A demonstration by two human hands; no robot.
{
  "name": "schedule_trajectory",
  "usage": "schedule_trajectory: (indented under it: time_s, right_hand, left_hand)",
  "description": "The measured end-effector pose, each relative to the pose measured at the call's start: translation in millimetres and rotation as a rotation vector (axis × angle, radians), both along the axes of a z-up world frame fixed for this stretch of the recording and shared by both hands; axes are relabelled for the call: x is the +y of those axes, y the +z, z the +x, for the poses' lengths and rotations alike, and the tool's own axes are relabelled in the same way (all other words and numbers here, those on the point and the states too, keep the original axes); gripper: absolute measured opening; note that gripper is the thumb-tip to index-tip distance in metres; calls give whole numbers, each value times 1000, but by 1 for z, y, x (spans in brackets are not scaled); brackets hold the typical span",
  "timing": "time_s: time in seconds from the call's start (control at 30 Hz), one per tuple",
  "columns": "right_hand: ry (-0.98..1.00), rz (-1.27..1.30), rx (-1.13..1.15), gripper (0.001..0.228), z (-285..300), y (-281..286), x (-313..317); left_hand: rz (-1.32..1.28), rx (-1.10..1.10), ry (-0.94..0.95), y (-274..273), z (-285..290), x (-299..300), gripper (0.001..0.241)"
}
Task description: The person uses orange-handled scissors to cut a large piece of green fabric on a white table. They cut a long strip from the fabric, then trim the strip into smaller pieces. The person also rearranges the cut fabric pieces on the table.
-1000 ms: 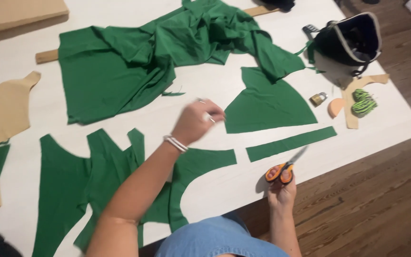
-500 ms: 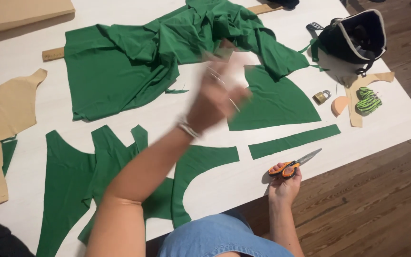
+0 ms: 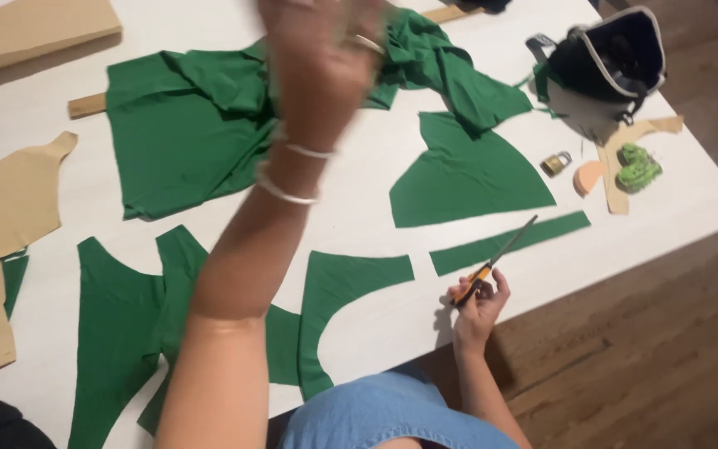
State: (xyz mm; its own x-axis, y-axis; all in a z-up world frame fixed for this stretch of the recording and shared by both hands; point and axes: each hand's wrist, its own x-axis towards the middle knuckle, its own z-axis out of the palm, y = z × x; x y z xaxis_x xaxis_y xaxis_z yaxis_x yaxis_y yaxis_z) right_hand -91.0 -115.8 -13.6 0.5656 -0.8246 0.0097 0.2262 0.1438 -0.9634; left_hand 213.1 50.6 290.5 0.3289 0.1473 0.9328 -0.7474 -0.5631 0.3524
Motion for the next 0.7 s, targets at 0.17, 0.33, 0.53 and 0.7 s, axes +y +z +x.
schedule_trajectory:
  time_s: [0.17, 0.33, 0.53, 0.7]
  right_hand:
    - [4, 21, 31, 51, 1, -15, -14]
    - [10, -41, 1, 45, -2, -56, -41]
    - [-52, 22, -43, 42, -1, -31, -20]
    - [-35, 149, -85, 44, -3, -5, -17]
  left_hand:
    - [746, -379, -479, -109, -99, -75, 28]
    - [894, -274, -954, -170, -162, -73, 22]
    - [548, -123, -925, -210, -166, -99, 17]
    - [225, 78, -756, -213, -110, -58, 20]
